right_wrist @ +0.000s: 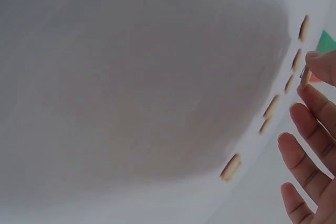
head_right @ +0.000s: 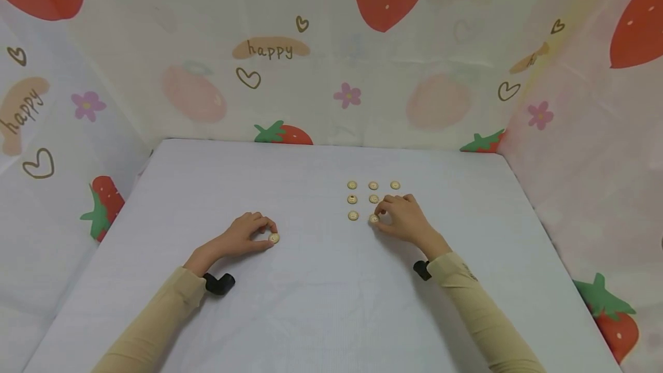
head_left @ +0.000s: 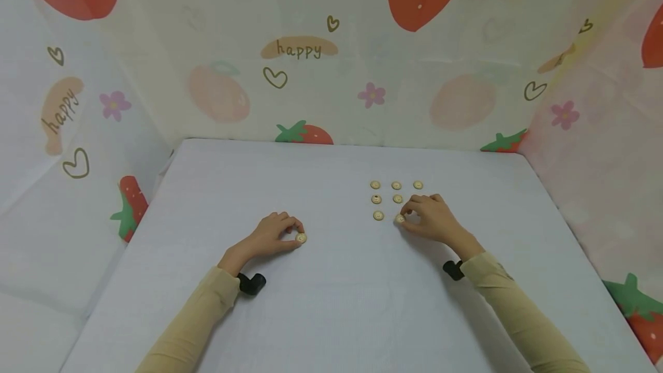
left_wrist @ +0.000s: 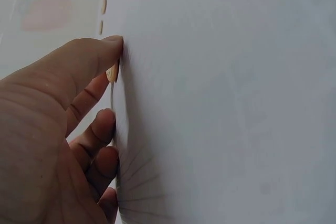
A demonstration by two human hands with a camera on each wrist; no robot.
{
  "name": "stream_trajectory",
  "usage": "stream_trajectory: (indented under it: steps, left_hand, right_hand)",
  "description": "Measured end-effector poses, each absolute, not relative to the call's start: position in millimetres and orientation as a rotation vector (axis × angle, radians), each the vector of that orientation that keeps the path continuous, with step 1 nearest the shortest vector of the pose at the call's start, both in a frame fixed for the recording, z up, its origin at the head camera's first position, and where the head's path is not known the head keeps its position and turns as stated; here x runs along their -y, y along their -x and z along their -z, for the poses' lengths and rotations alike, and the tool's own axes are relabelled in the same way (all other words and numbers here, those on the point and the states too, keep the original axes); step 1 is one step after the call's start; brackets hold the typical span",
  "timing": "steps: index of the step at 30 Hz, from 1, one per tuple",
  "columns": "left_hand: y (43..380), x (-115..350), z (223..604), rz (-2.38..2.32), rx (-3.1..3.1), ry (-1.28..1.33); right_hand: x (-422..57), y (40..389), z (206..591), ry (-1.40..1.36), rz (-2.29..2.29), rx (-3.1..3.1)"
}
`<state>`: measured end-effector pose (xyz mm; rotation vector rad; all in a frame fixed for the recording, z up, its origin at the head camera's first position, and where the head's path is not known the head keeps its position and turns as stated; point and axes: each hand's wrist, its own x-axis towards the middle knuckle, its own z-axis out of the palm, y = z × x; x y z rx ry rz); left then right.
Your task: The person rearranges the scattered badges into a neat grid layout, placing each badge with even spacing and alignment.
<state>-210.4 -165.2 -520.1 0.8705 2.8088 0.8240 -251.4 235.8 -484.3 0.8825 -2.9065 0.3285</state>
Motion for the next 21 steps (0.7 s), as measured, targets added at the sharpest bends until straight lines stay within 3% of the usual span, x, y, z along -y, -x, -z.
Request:
stream_trajectory:
  steps: [21]
  left_hand:
    - [211.6,165.6,522.6,-0.821,-2.816,-0.866]
  right_hand:
    - [-288.4,260.1,490.6,-0.718,-0.343,2.96]
